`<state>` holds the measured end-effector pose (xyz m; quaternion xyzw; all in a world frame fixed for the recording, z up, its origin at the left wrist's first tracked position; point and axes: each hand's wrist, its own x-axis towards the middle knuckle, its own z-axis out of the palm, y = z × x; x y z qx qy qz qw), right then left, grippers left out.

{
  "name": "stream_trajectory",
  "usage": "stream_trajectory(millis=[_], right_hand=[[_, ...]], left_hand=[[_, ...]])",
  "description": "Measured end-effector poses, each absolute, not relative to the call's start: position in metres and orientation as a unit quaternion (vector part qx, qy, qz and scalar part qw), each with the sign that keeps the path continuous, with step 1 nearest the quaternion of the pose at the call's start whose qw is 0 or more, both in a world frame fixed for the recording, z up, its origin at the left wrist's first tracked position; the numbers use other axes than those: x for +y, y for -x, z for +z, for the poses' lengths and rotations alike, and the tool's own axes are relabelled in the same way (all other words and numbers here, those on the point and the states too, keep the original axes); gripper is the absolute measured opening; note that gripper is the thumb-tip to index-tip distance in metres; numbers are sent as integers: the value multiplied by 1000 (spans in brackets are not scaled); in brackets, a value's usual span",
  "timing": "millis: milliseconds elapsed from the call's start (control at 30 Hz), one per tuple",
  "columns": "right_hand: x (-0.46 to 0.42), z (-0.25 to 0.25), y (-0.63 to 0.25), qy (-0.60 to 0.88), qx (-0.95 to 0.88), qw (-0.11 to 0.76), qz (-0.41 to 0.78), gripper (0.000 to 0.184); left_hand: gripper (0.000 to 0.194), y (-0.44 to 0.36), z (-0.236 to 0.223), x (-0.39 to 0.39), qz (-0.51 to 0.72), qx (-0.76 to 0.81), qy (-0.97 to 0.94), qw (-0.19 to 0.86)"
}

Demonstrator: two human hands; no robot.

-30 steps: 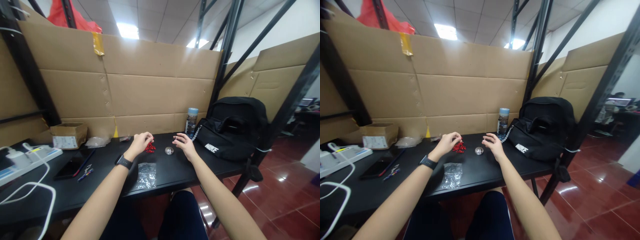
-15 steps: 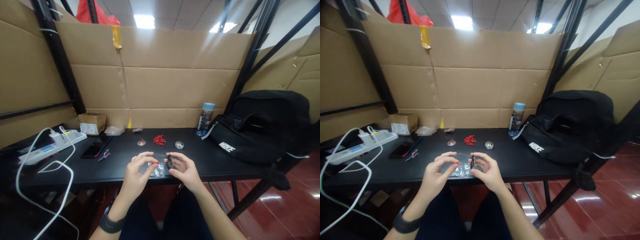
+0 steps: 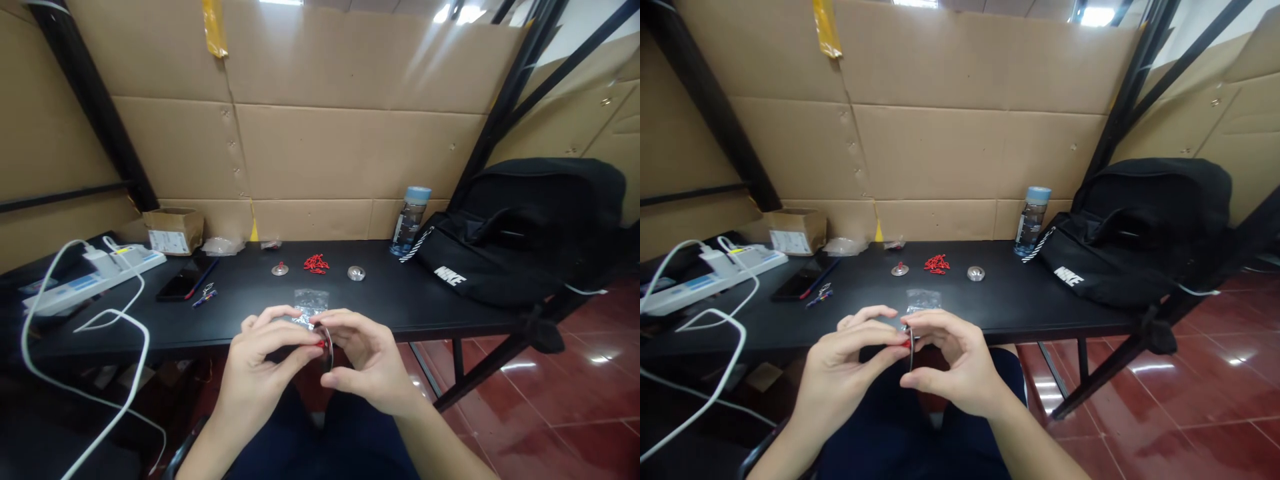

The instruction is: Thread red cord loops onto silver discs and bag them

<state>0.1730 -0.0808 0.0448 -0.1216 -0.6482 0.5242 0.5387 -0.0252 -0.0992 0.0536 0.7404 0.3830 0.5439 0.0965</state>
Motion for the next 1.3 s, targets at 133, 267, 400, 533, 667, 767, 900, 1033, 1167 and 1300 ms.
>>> stream_trajectory(millis=[133, 267, 400, 533, 667, 767, 900, 1033, 1167, 1300], right_hand=[[-85, 45, -174, 152, -660, 544, 495, 60], [-85, 44, -175, 177, -663, 553, 473, 61], [-85, 44, -173, 195, -675, 552, 449, 59], [-84, 44, -173, 227, -686, 553, 415, 60], [-83, 43, -175, 264, -696, 547, 382, 61], [-83, 43, -175, 268, -684, 558, 387, 60], [-84, 43, -174, 243, -646, 589, 421, 60], [-83, 46, -178, 246, -631, 595, 433, 60], [-84, 49, -181, 252, -646, 578, 431, 58], [-84, 49, -181, 259, -652, 575, 421, 60]], left_hand=[[11, 23, 56, -99, 528, 378, -760, 41], [10, 21, 53, -98, 507, 399, -764, 20], [5, 22, 52, -98, 497, 417, -761, 19], [9, 23, 54, -97, 476, 408, -779, -11], [13, 22, 56, -98, 473, 395, -787, -42], [13, 18, 57, -100, 477, 389, -787, -42], [11, 9, 58, -103, 507, 387, -769, -35], [11, 5, 59, -102, 508, 377, -774, -29], [9, 8, 59, -100, 493, 389, -778, -31], [9, 9, 57, -99, 482, 401, -778, -37]])
